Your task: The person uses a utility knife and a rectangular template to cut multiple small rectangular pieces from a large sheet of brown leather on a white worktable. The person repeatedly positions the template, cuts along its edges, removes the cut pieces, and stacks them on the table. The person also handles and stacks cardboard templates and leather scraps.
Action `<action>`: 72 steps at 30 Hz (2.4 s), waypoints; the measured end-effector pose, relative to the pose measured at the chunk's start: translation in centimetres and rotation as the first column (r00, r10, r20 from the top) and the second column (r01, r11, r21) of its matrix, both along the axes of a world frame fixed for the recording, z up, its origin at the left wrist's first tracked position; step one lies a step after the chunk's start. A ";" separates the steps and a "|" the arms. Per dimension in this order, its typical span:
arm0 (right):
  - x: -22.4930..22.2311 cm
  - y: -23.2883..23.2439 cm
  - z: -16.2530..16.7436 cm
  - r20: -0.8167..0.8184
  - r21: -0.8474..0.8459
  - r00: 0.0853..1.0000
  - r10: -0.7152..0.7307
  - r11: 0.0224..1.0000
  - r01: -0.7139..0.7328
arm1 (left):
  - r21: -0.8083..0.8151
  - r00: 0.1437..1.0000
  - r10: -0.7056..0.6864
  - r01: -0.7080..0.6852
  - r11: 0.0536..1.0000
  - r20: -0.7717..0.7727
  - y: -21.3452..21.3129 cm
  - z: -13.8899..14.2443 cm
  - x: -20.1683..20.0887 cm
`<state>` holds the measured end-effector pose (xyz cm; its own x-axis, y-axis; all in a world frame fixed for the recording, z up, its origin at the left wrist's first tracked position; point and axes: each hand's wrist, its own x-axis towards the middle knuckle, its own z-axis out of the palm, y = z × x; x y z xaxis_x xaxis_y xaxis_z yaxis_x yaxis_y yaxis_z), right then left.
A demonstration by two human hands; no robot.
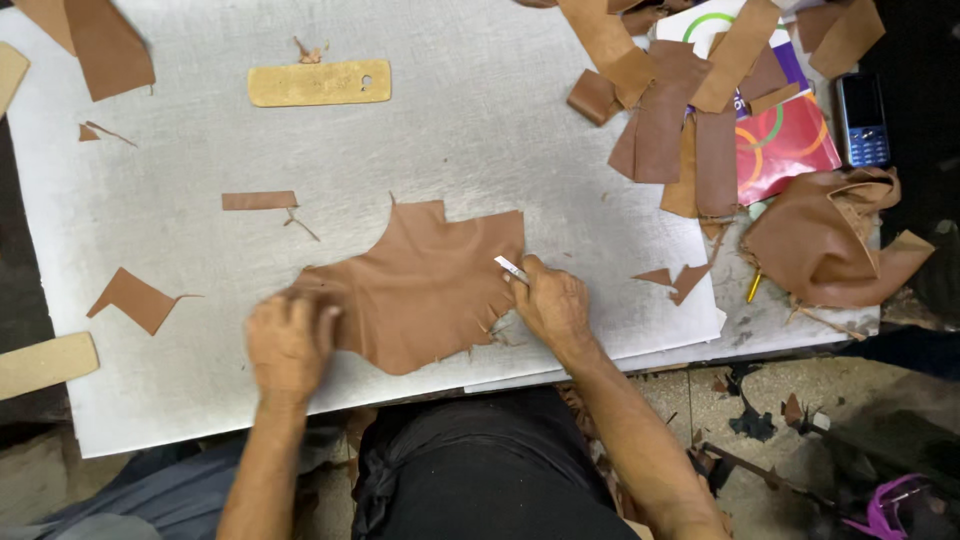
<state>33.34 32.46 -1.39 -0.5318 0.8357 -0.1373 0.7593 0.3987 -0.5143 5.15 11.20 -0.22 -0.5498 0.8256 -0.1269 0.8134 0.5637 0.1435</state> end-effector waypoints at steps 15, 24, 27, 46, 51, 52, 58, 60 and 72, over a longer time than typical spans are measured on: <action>3.4 1.5 2.1 -0.053 -0.084 0.984 -0.172 0.982 0.167 | -0.019 0.833 -0.519 0.532 0.847 0.189 9.0 -2.8 9.5; 6.8 7.0 1.6 0.094 0.045 0.971 -0.218 0.976 0.214 | 0.110 0.592 -0.775 0.775 0.623 0.222 9.1 -4.0 11.0; 5.2 7.8 1.5 -0.128 0.195 0.989 -0.075 0.976 0.100 | 0.045 0.752 -0.639 0.642 0.766 0.162 6.8 -4.3 8.0; -0.1 5.7 -2.1 -0.231 0.264 0.970 0.073 0.964 -0.009 | 0.108 0.891 -0.411 0.397 0.911 0.193 7.2 -1.9 8.4; 1.0 5.7 -1.3 -0.486 0.099 0.874 0.014 0.994 0.039 | 0.010 0.752 -0.630 0.641 0.768 0.191 14.3 -1.4 13.7; 1.2 5.3 -1.2 -0.524 0.065 0.851 0.002 0.997 0.038 | 0.001 0.712 -0.679 0.690 0.724 0.177 15.1 -1.4 14.7; 5.0 1.9 -1.3 -0.451 0.113 0.892 0.004 0.992 0.053 | -0.049 0.606 -0.771 0.791 0.609 0.196 14.8 -0.5 14.6; 7.0 0.8 -1.4 -0.517 0.018 0.851 -0.090 0.993 0.116 | -0.075 0.646 -0.725 0.757 0.649 0.238 12.4 0.3 11.0; 3.2 -11.2 0.0 -0.313 0.166 0.943 -0.111 0.971 0.169 | 0.081 0.915 -0.386 0.378 0.922 0.120 1.6 -2.0 -3.8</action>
